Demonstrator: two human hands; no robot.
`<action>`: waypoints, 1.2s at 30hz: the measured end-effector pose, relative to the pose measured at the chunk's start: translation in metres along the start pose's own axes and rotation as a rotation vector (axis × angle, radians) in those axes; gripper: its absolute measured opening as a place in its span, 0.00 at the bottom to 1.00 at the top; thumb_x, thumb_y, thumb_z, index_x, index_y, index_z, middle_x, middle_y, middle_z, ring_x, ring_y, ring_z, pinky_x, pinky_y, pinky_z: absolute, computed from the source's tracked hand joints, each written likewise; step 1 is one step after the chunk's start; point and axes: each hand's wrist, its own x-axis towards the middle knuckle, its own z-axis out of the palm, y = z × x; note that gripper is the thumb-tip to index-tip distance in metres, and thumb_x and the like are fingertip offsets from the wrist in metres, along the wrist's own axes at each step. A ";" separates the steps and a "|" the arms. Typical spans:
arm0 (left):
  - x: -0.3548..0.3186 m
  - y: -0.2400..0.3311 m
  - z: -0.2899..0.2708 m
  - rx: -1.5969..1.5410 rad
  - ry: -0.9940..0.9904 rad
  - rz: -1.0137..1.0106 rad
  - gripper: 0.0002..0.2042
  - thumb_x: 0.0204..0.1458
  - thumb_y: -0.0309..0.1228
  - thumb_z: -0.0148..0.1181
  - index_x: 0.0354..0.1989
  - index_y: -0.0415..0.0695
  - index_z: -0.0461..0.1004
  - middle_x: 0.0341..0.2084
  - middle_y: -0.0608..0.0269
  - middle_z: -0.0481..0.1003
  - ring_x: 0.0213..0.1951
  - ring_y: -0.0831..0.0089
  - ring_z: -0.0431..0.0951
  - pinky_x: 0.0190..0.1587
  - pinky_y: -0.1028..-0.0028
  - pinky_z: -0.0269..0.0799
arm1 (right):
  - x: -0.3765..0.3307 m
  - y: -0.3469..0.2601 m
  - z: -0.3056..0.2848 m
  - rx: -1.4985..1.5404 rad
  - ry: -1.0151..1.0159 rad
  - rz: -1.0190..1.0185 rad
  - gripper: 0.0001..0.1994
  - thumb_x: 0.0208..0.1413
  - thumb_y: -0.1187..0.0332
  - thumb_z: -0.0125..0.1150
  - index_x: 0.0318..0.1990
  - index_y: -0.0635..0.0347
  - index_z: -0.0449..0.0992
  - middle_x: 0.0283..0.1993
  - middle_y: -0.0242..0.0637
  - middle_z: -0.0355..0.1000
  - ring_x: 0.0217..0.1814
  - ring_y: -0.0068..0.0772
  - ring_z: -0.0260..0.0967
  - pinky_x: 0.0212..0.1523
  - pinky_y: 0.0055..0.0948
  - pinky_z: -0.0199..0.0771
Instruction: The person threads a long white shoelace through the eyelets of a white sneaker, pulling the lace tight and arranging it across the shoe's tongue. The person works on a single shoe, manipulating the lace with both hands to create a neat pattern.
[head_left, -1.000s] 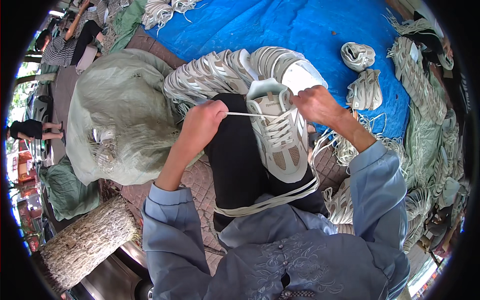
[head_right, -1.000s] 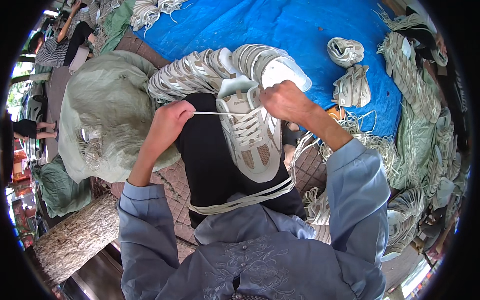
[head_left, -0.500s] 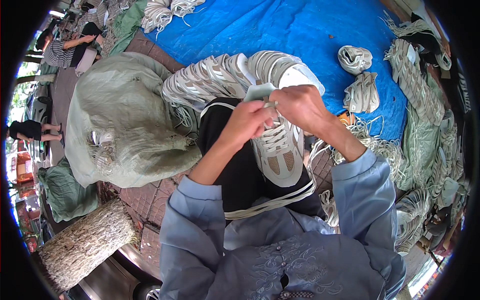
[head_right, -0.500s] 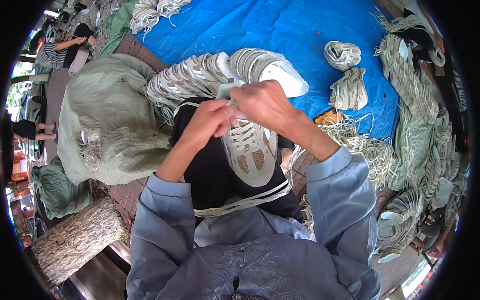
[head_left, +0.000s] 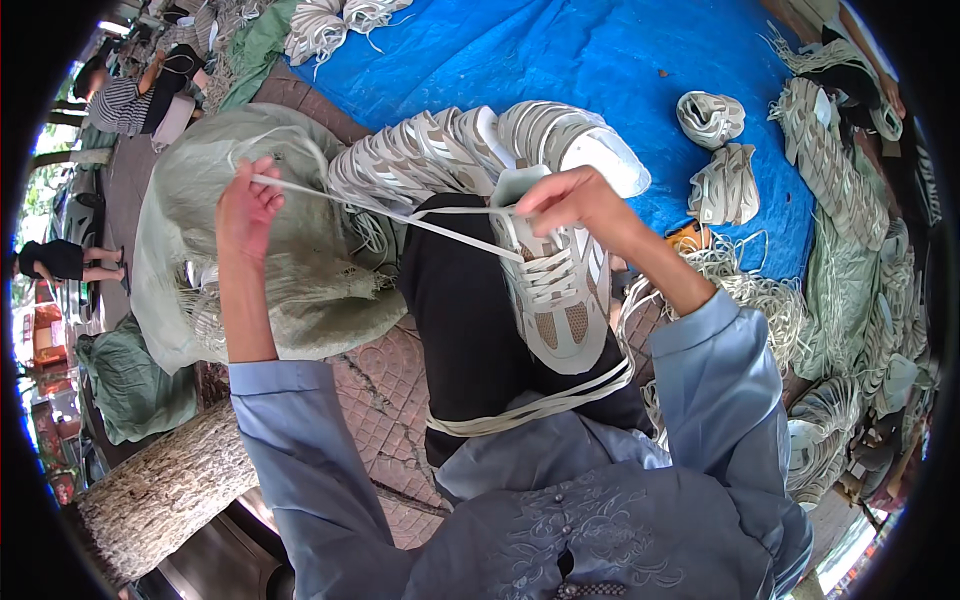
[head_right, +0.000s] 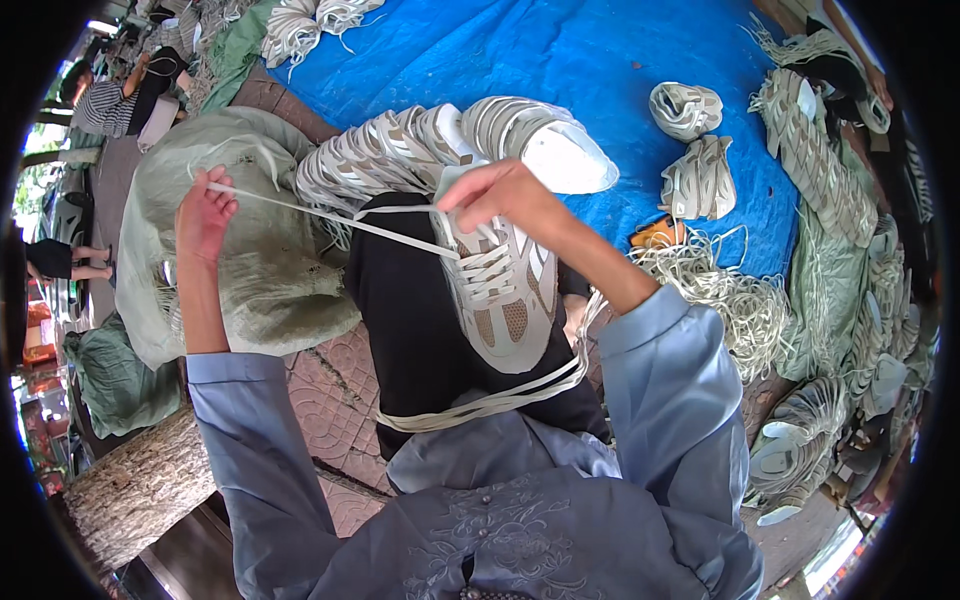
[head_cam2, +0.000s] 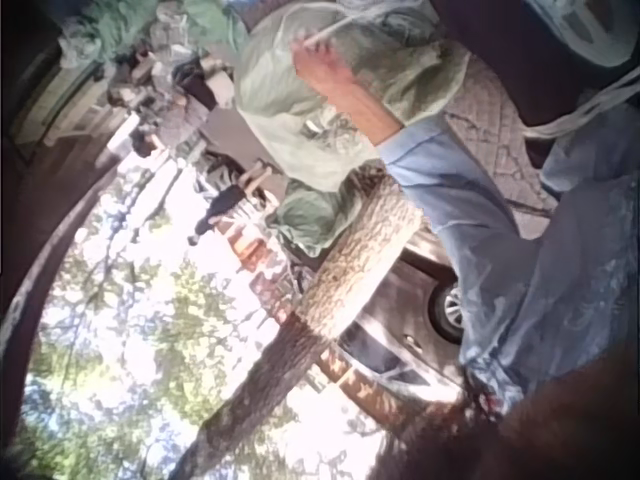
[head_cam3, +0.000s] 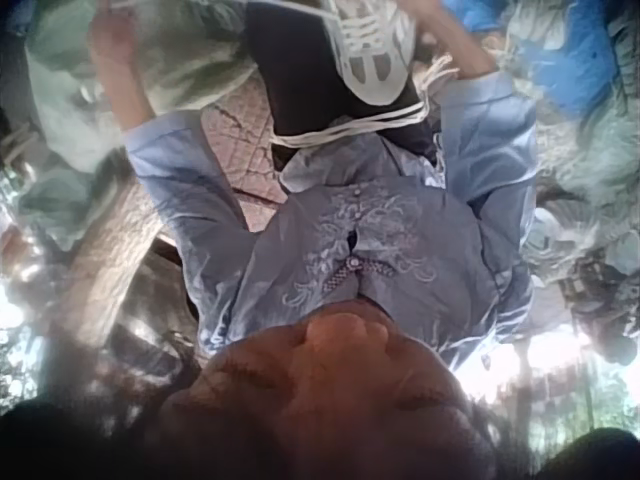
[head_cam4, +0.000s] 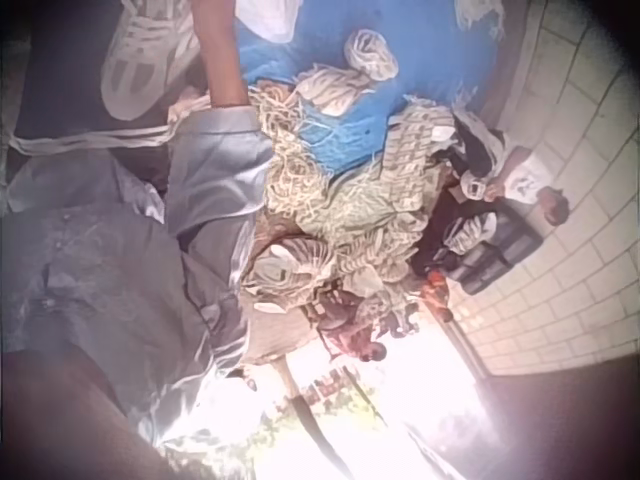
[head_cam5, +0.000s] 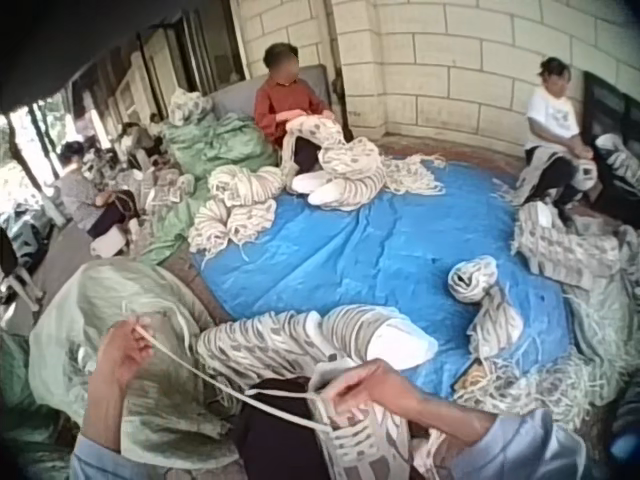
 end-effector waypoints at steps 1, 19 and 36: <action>0.008 -0.002 -0.013 -0.095 0.042 -0.039 0.15 0.54 0.36 0.47 0.38 0.35 0.69 0.24 0.65 0.70 0.23 0.77 0.66 0.29 0.77 0.64 | -0.003 -0.009 -0.010 0.248 -0.013 0.018 0.08 0.37 0.79 0.59 0.29 0.66 0.74 0.19 0.35 0.68 0.23 0.24 0.66 0.24 0.23 0.66; 0.080 0.041 -0.315 -0.390 0.339 0.042 0.17 0.59 0.36 0.32 0.38 0.34 0.64 0.15 0.67 0.64 0.12 0.80 0.53 0.16 0.79 0.53 | -0.313 -0.116 -0.497 0.469 0.768 -0.524 0.15 0.56 0.76 0.43 0.49 0.76 0.59 0.41 0.41 0.64 0.28 0.22 0.52 0.29 0.18 0.57; -0.047 -0.035 0.010 0.447 -0.313 0.362 0.12 0.50 0.29 0.46 0.39 0.39 0.72 0.25 0.61 0.74 0.26 0.77 0.73 0.31 0.79 0.69 | -0.106 -0.055 -0.124 -0.396 0.427 -0.070 0.05 0.46 0.71 0.53 0.28 0.61 0.75 0.19 0.27 0.69 0.13 0.09 0.55 0.12 0.11 0.49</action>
